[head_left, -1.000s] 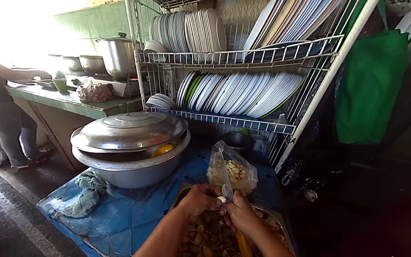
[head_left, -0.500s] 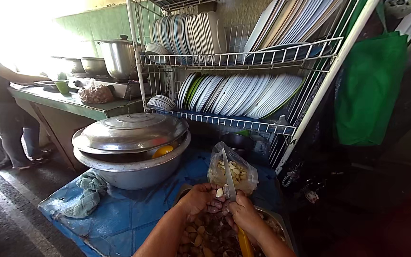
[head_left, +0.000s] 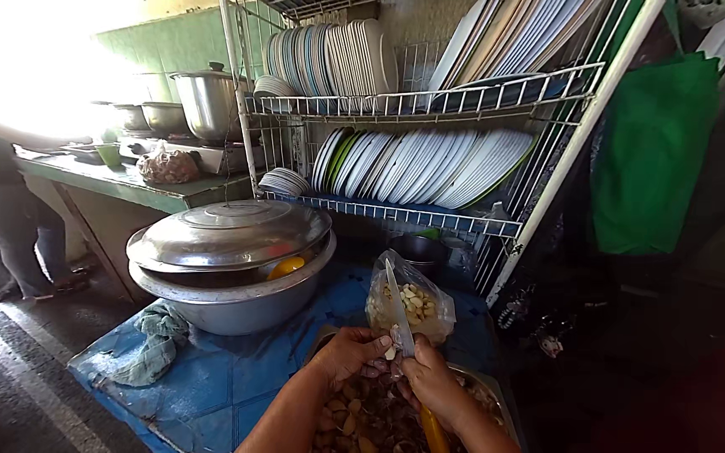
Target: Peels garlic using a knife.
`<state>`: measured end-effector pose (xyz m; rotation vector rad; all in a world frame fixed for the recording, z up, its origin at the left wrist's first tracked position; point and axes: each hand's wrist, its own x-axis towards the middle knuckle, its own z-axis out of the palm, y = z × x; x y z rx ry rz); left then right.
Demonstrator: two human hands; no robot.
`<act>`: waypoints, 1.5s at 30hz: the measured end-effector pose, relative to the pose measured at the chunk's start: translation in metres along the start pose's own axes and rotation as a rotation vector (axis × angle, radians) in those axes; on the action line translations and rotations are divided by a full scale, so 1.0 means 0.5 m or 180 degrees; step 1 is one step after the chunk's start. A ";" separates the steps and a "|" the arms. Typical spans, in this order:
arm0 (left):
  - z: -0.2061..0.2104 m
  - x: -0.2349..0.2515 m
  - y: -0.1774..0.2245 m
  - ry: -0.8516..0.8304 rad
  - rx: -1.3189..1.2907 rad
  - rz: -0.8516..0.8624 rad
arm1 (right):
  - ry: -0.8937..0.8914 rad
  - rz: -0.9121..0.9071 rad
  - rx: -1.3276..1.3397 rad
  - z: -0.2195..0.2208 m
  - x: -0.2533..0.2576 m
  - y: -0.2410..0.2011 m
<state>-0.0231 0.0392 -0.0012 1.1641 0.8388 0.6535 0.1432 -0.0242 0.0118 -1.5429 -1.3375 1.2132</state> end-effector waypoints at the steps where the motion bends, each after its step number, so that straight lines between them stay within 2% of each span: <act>1: 0.001 -0.001 0.001 -0.0005 -0.0035 -0.0036 | -0.0017 -0.0022 -0.0007 0.000 0.000 0.000; 8: -0.002 -0.005 0.009 -0.0085 -0.0486 0.0027 | 0.0121 0.0047 0.0099 0.001 0.000 -0.002; 19: -0.002 -0.002 -0.001 -0.0214 0.0002 0.0404 | 0.0146 -0.0056 0.0072 0.003 0.001 0.000; 38: -0.013 -0.002 0.011 0.0328 -0.0586 0.0149 | 0.0564 -0.0020 0.0643 -0.004 0.006 0.003; 41: -0.016 -0.002 0.013 0.0337 -0.0627 0.0044 | 0.0477 0.0164 0.0315 -0.008 0.007 0.002; 45: -0.020 -0.001 0.011 0.0275 -0.0600 -0.0002 | -0.0412 0.0737 -0.1144 -0.023 0.012 0.002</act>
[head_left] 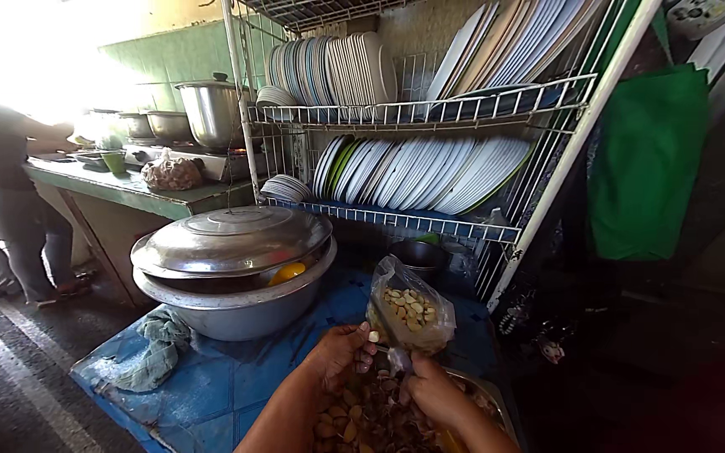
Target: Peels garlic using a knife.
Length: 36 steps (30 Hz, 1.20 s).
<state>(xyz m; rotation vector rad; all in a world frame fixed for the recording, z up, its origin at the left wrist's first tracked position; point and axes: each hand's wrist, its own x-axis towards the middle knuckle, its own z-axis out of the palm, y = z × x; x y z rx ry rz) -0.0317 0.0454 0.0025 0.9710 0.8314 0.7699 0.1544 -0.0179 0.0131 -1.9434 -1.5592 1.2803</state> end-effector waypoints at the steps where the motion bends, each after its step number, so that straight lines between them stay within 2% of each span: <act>1: -0.001 0.000 0.000 -0.0024 0.0037 -0.0009 | -0.0096 0.0064 -0.0159 0.002 0.001 0.000; 3: -0.002 0.001 -0.001 -0.0058 0.0105 -0.0002 | -0.0016 0.0038 -0.0167 0.004 0.001 0.001; 9: -0.008 0.002 -0.006 -0.0151 0.0373 -0.0004 | 0.0530 -0.0297 0.0494 -0.008 0.002 0.006; 13: -0.006 0.002 -0.005 -0.0124 0.0318 0.0032 | 0.0390 -0.0496 0.0389 -0.007 0.000 0.013; 17: -0.005 0.002 -0.002 0.0244 0.0036 0.0289 | 0.0172 -0.0440 0.0048 -0.009 0.006 0.021; 19: -0.010 -0.001 -0.006 0.0448 0.0381 0.0249 | 0.0253 -0.0429 0.0162 -0.008 0.004 0.020; 21: -0.017 -0.003 -0.004 0.0350 0.1130 0.0000 | 0.0387 -0.0505 0.0464 -0.012 -0.008 0.013; 24: 0.003 0.011 0.038 -0.0079 0.2025 -0.0430 | 0.0496 -0.1102 0.1381 -0.015 -0.025 0.014; 26: 0.035 0.033 0.072 -0.0077 0.2211 -0.0381 | 0.0368 -0.1650 0.1971 -0.012 -0.030 0.020; 29: 0.083 0.086 0.099 0.0301 0.1439 0.0046 | 0.0087 -0.2237 0.2309 -0.007 -0.031 0.029; 31: 0.100 0.110 0.102 0.0409 0.1291 0.0188 | 0.0035 -0.2328 0.2257 -0.008 -0.028 0.028; 33: 0.097 0.106 0.091 0.0283 0.2300 0.0204 | 0.0107 -0.2142 0.2222 -0.008 -0.029 0.024; 36: 0.079 0.061 0.065 -0.0331 0.4132 -0.0078 | 0.0288 -0.1590 0.2112 -0.010 -0.026 0.017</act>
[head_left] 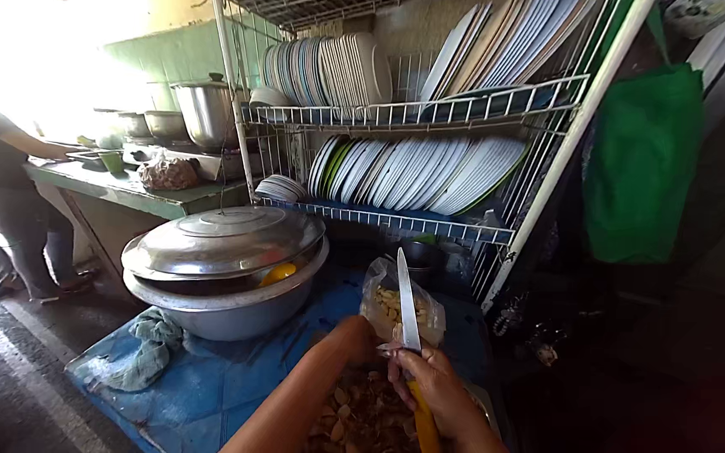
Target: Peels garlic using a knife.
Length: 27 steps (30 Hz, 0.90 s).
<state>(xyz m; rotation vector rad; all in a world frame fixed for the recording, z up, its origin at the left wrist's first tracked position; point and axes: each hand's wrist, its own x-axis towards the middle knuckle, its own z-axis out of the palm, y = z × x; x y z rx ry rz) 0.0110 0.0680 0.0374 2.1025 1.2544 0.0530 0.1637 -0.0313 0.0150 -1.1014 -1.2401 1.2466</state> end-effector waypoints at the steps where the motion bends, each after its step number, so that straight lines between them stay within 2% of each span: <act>1: 0.015 -0.018 -0.008 -0.0175 0.0304 -0.0025 | 0.0089 0.0276 -0.0184 0.002 0.003 -0.003; 3: 0.056 -0.039 -0.034 -0.0372 0.0667 0.0065 | 0.0154 0.1006 -0.0806 0.009 0.011 -0.008; 5: 0.093 -0.040 -0.060 -0.0524 0.1012 0.0197 | 0.0074 0.1358 -0.1318 0.019 0.019 -0.002; 8: 0.090 -0.047 -0.052 -0.0630 0.1219 0.0150 | -0.0125 0.1210 -0.1648 0.028 0.020 0.012; 12: 0.057 -0.075 -0.021 -0.0180 0.1161 -0.0517 | -0.0356 0.1116 -0.2007 0.027 0.023 0.016; 14: 0.047 -0.084 -0.020 -0.0058 0.1090 -0.0598 | -0.0299 0.1293 -0.2055 0.029 0.024 0.017; 16: 0.053 -0.086 -0.034 -0.0069 0.0933 -0.0381 | -0.0479 0.1576 -0.2337 0.027 0.029 0.025; 19: 0.086 -0.057 -0.074 -0.0235 0.0748 0.0259 | -0.0820 0.1903 -0.2690 0.028 0.038 0.035; 23: 0.103 -0.049 -0.061 -0.0582 0.1096 0.0297 | -0.0847 0.1762 -0.2578 0.015 0.036 0.042; 25: 0.090 -0.055 -0.070 -0.0453 0.0867 0.0468 | -0.0762 0.1507 -0.2382 0.007 0.032 0.035; 27: 0.074 -0.061 -0.084 -0.0096 0.0431 0.0563 | -0.0593 0.1283 -0.2075 0.005 0.024 0.023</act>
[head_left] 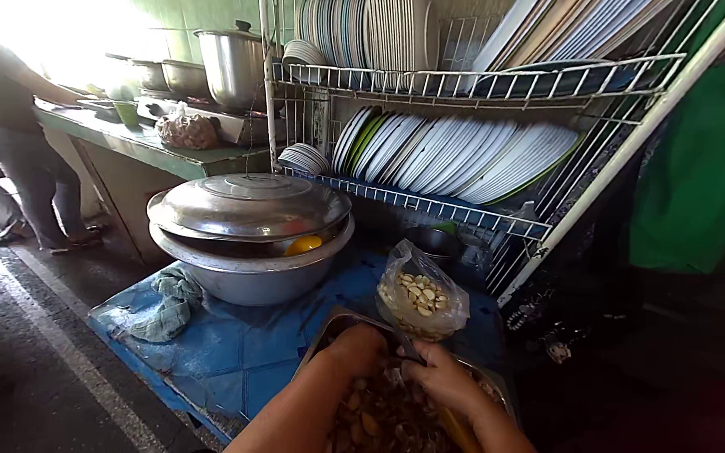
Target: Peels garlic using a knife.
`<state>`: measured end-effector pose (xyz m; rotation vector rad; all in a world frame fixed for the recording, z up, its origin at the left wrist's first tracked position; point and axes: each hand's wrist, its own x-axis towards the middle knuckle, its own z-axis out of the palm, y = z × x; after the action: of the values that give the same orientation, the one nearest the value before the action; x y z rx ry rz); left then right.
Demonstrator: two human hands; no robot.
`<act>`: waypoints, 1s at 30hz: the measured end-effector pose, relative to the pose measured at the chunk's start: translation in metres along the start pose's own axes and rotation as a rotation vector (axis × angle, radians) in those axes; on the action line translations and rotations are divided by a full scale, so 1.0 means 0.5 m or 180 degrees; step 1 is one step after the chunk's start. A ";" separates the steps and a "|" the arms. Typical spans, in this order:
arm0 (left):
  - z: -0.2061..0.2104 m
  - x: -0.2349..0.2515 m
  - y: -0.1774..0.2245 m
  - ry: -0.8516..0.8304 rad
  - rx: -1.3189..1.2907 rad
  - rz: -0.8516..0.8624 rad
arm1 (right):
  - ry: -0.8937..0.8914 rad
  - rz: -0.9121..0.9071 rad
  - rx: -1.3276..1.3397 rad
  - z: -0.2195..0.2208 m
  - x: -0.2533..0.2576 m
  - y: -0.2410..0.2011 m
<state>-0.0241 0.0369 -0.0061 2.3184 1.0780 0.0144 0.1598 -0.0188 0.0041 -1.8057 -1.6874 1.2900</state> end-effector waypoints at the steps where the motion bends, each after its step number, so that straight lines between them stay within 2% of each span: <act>1: -0.006 -0.004 -0.006 0.0207 -0.0103 -0.0065 | 0.0088 -0.0089 0.0184 0.000 -0.004 -0.001; 4: -0.015 -0.007 -0.012 0.0627 -0.0045 -0.0372 | 0.0225 -0.0287 0.0492 0.003 -0.008 -0.005; 7: -0.014 -0.001 0.002 0.0672 -0.0034 -0.0661 | 0.0254 -0.0385 0.0482 0.010 -0.003 -0.003; 9: -0.007 0.003 0.011 0.0521 -0.0047 -0.0663 | 0.0202 -0.0431 0.0365 0.012 -0.002 -0.002; 13: 0.019 0.015 0.005 -0.0181 0.0343 -0.0227 | 0.0187 -0.0505 0.0318 0.012 0.001 0.002; 16: 0.027 0.021 -0.002 -0.0352 0.0388 -0.0180 | 0.0184 -0.0462 0.0367 0.010 0.003 0.003; 18: 0.017 0.015 -0.004 -0.0218 0.0199 -0.0074 | 0.0162 -0.0428 0.0345 0.008 0.002 0.002; 22: -0.003 0.002 -0.014 0.0555 0.0001 -0.0105 | 0.0190 -0.0452 0.0395 0.008 -0.003 -0.002; 27: 0.028 0.018 -0.004 -0.0209 0.0709 -0.0179 | 0.0196 -0.0511 0.0332 0.007 -0.003 -0.002; 30: 0.030 0.018 0.023 -0.0291 0.0794 -0.0400 | 0.0173 -0.0465 0.0301 0.008 -0.005 -0.005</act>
<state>-0.0062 0.0302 -0.0145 2.4363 1.2361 -0.2869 0.1554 -0.0216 0.0047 -1.6175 -1.6667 1.2265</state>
